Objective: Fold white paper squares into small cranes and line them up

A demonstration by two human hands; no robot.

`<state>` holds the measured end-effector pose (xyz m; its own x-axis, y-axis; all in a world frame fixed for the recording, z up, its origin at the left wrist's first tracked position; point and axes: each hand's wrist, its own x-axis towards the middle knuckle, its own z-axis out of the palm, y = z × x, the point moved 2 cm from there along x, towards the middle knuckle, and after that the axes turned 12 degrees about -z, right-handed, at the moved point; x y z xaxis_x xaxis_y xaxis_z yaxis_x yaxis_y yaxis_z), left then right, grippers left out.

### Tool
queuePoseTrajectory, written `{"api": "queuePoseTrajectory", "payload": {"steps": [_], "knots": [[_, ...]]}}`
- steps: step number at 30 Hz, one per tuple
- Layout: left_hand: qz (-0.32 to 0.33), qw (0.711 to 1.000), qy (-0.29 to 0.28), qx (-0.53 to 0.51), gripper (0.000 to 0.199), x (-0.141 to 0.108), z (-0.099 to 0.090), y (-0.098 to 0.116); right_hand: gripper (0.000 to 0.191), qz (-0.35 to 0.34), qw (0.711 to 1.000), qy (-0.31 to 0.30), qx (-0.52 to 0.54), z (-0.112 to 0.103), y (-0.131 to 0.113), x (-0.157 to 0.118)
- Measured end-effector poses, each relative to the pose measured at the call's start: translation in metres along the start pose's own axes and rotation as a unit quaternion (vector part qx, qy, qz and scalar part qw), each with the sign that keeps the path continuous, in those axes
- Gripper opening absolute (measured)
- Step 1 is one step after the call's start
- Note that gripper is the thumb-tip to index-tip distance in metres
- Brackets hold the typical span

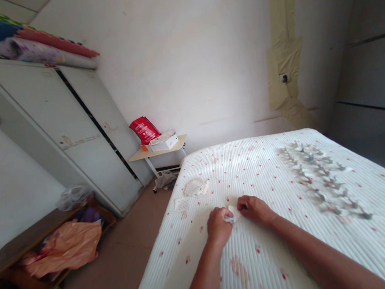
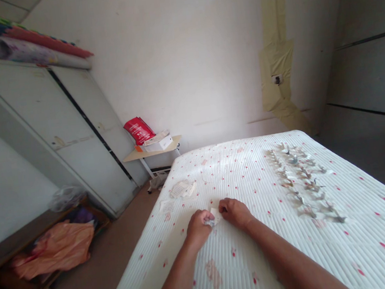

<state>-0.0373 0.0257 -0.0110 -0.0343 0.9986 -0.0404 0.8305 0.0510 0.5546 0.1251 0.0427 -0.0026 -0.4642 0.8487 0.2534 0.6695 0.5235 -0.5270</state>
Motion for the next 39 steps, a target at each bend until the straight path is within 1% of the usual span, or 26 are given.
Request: {"api": "queuePoseTrajectory", "payload": {"steps": [7,13,19,21,24,27,30,33,39], "knots": [[0.011,0.999,-0.008,-0.040,0.039,0.003,0.001,-0.006,0.018,0.007,1.000,-0.001,-0.001,0.003,0.002,0.000],[0.001,0.999,-0.024,-0.044,0.039,-0.001,-0.004,-0.004,0.018,0.004,1.000,-0.004,0.005,0.001,0.002,0.000],[-0.012,0.998,-0.015,-0.055,0.031,-0.005,-0.007,0.000,0.018,0.003,1.000,0.000,0.005,-0.001,-0.001,-0.001],[-0.024,0.999,-0.001,-0.045,0.022,-0.006,-0.006,0.001,0.018,0.010,1.000,-0.002,0.000,-0.001,-0.002,-0.001],[-0.022,0.999,0.033,-0.010,0.009,-0.007,-0.003,0.005,0.014,0.016,1.000,-0.006,-0.011,0.000,-0.004,-0.001],[-0.014,0.998,0.050,0.034,0.008,-0.009,-0.001,0.008,0.006,0.032,0.999,-0.010,-0.029,0.001,-0.008,-0.001],[-0.009,0.997,0.054,0.051,0.008,-0.010,-0.001,0.009,0.010,0.044,0.998,-0.003,-0.053,0.001,-0.014,-0.002],[-0.010,0.998,0.051,0.045,0.009,-0.010,-0.003,0.009,0.012,0.040,0.997,-0.001,-0.061,0.000,-0.017,-0.002],[-0.019,0.999,0.036,0.031,0.013,-0.010,-0.005,0.008,0.011,0.038,0.999,-0.011,-0.022,0.001,-0.008,0.000]]}}
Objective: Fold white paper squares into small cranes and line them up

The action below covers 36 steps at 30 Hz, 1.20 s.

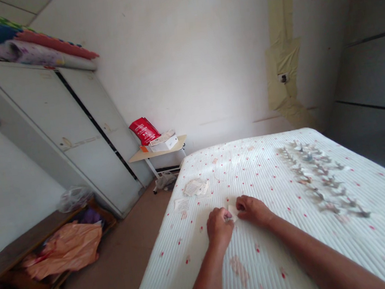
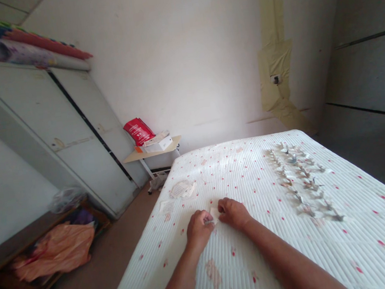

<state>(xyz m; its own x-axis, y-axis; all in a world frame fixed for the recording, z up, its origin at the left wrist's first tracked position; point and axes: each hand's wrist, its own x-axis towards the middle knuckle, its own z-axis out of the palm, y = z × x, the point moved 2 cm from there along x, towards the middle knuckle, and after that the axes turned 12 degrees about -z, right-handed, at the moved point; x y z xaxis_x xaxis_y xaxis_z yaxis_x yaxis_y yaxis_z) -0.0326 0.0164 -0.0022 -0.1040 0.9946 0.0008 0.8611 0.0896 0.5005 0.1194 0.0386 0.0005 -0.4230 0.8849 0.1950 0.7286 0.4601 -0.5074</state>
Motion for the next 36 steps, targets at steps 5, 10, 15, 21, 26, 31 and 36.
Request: {"api": "queuePoseTrajectory", "payload": {"steps": [5,10,15,21,26,31,36], "knots": [[0.022,1.000,0.001,-0.018,0.020,0.001,0.000,-0.003,0.017,-0.014,0.999,0.014,0.025,-0.001,0.009,0.003],[0.037,0.999,-0.006,-0.036,0.027,0.002,0.002,-0.007,0.022,-0.010,0.999,0.019,0.027,-0.006,0.010,0.002],[0.047,0.998,-0.006,-0.047,0.029,0.002,0.002,-0.008,0.024,0.016,1.000,0.022,0.010,-0.010,0.011,0.001],[0.048,0.998,-0.012,-0.040,0.031,0.002,0.002,-0.009,0.022,0.028,0.999,0.024,0.004,-0.010,0.014,0.001],[0.058,0.996,-0.002,-0.061,0.030,0.001,0.003,-0.010,0.022,0.024,0.999,0.032,-0.003,-0.008,0.017,0.001],[0.058,0.995,0.015,-0.085,0.030,0.000,0.004,-0.013,0.022,0.010,0.999,0.045,0.006,-0.007,0.020,0.000],[0.044,0.993,0.028,-0.110,0.027,-0.001,0.004,-0.011,0.020,-0.009,0.999,0.050,0.019,-0.008,0.019,-0.002]]}}
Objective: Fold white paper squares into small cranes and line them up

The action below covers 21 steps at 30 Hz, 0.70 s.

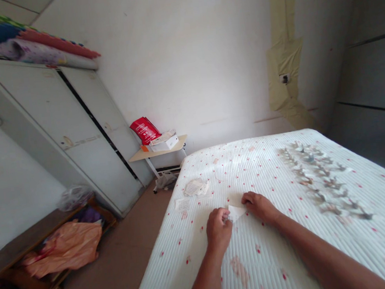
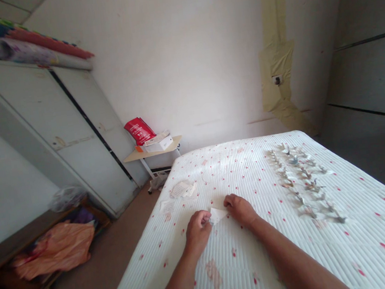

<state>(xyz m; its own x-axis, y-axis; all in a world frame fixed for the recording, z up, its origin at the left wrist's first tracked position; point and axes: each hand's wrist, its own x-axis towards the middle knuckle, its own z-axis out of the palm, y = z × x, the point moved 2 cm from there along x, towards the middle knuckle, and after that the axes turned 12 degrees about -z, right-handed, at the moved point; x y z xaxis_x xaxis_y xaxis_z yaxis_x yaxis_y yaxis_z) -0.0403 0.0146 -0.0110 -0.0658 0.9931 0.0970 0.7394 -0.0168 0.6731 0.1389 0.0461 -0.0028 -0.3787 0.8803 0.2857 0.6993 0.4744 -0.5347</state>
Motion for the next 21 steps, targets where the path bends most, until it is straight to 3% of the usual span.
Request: {"api": "queuePoseTrajectory", "payload": {"steps": [7,21], "knots": [[-0.008,0.999,0.018,0.045,0.026,-0.001,0.000,0.004,0.014,-0.010,1.000,-0.018,0.009,-0.001,-0.006,-0.005],[-0.001,0.998,0.006,0.064,0.032,-0.003,-0.003,0.007,0.025,-0.027,0.999,-0.041,-0.013,0.000,-0.011,-0.009]]}}
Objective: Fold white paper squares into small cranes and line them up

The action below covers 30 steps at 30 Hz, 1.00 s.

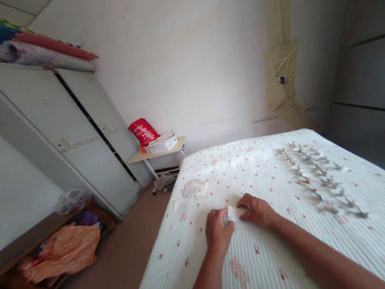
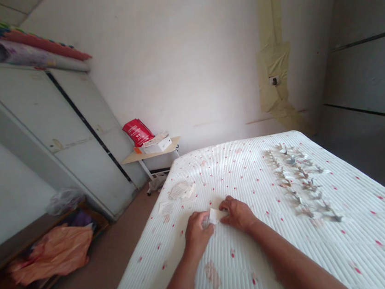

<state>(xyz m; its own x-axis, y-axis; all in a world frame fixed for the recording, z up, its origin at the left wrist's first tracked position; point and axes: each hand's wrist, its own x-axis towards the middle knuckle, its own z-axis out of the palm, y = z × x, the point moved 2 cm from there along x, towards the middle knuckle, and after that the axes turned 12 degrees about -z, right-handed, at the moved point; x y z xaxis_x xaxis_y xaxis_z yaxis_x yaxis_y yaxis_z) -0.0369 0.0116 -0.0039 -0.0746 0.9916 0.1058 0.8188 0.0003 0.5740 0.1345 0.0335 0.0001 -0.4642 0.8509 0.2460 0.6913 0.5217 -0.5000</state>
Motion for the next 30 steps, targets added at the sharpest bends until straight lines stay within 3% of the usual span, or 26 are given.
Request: {"api": "queuePoseTrajectory", "payload": {"steps": [24,30], "knots": [[0.003,1.000,0.004,-0.028,0.033,0.000,0.002,-0.002,0.022,-0.023,0.999,0.029,0.020,0.001,-0.007,-0.005],[-0.001,1.000,0.004,-0.022,0.031,-0.002,0.002,-0.001,0.012,-0.023,0.999,0.023,0.010,-0.001,-0.013,-0.005]]}}
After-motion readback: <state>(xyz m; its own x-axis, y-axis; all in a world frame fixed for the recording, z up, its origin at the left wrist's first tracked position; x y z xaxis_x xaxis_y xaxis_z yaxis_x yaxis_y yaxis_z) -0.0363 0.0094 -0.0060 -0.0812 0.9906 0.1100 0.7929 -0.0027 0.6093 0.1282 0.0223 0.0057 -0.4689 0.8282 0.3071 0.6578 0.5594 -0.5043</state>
